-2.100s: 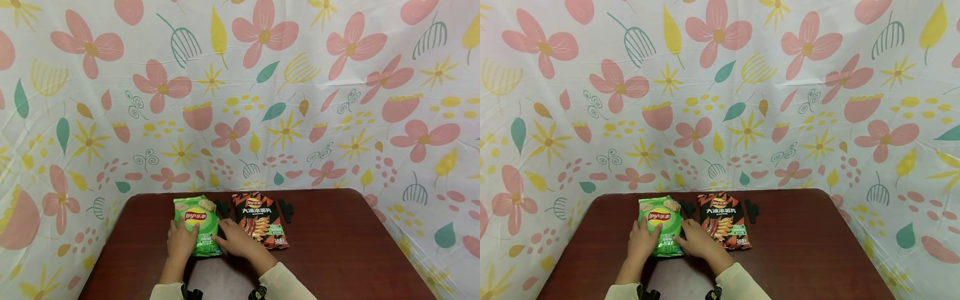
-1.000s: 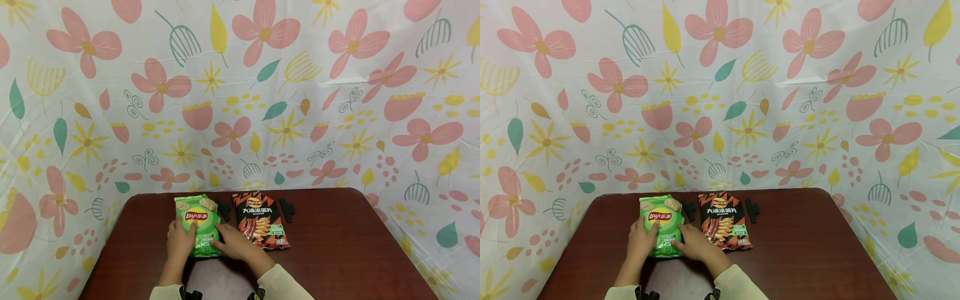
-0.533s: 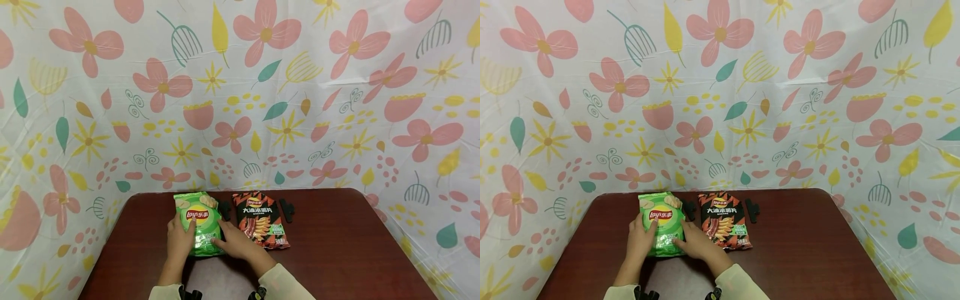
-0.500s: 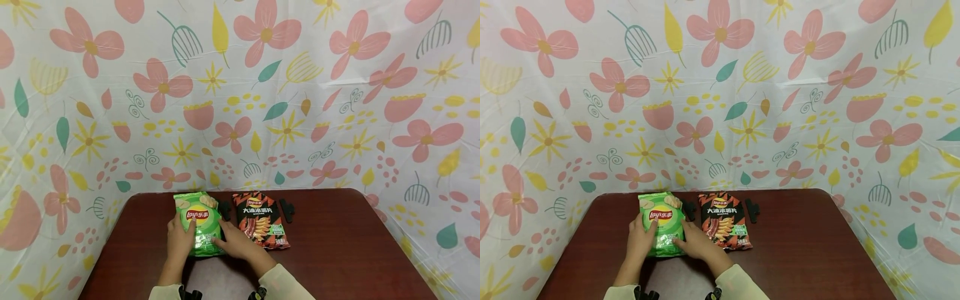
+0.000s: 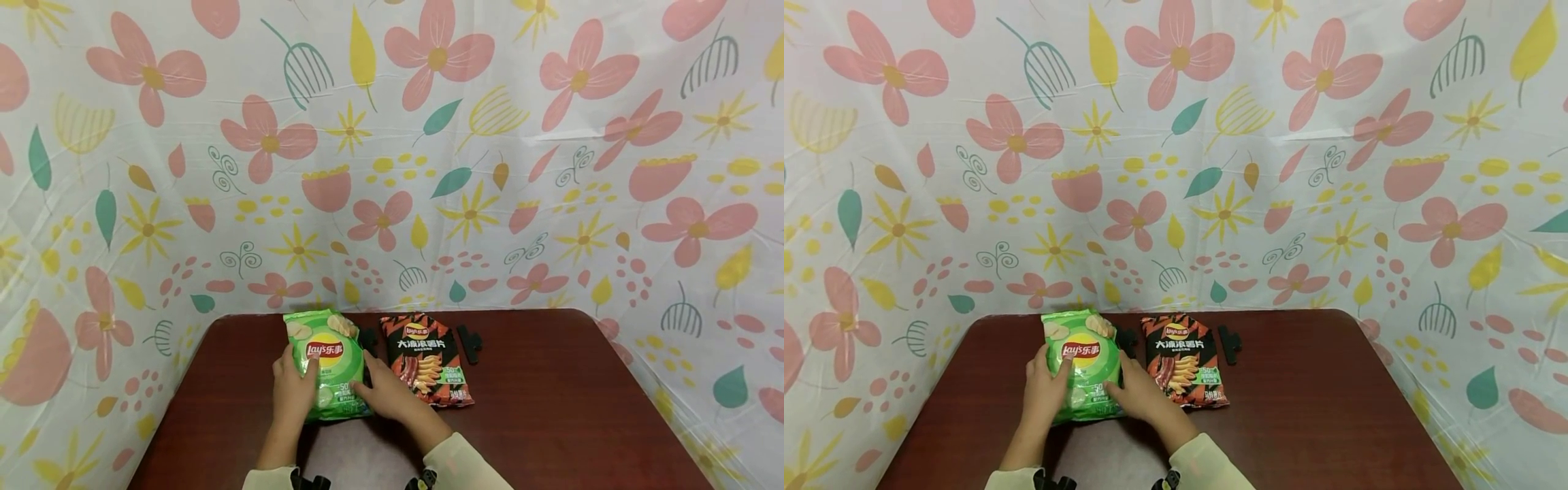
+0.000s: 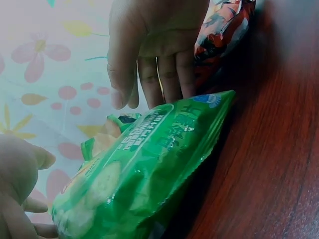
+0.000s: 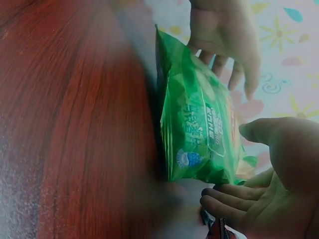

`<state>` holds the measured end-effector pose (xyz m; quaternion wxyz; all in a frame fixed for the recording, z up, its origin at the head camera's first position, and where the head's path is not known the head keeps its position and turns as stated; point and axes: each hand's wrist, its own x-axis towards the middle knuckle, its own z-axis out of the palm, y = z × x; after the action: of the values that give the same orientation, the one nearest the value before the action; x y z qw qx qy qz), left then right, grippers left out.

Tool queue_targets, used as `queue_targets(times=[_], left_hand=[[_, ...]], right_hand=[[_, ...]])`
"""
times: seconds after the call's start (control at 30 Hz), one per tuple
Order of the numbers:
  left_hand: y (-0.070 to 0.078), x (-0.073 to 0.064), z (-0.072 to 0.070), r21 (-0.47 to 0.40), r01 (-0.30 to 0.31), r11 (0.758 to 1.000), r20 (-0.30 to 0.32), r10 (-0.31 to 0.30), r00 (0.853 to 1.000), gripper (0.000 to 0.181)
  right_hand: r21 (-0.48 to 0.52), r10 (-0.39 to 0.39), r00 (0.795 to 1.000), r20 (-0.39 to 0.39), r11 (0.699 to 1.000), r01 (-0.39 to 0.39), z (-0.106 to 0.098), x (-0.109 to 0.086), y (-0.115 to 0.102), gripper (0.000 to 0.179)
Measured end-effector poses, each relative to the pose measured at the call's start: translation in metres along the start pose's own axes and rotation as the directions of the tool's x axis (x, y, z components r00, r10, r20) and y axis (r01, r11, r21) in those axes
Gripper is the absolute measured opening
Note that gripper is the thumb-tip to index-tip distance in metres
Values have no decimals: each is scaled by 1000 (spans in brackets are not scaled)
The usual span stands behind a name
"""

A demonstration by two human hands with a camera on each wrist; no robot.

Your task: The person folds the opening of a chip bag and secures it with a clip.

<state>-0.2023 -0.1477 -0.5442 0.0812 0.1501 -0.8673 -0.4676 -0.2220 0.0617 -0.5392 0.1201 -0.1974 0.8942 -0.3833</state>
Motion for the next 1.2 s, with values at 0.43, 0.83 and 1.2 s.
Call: queue_targets(times=[0.43, 0.83, 1.2], left_hand=[[12, -5, -5, -80, 7, 997, -48, -11, 999, 73], [16, -8, -8, -118, 9, 993, -25, -12, 1000, 75], [15, -8, -6, -189, -12, 982, -43, 4, 999, 73]], right_hand=[[135, 27, 998, -63, 991, -18, -3, 5, 4, 76], [228, 40, 996, -77, 973, -21, -7, 8, 8, 72], [239, 56, 995, -78, 970, -36, -10, 10, 10, 68]])
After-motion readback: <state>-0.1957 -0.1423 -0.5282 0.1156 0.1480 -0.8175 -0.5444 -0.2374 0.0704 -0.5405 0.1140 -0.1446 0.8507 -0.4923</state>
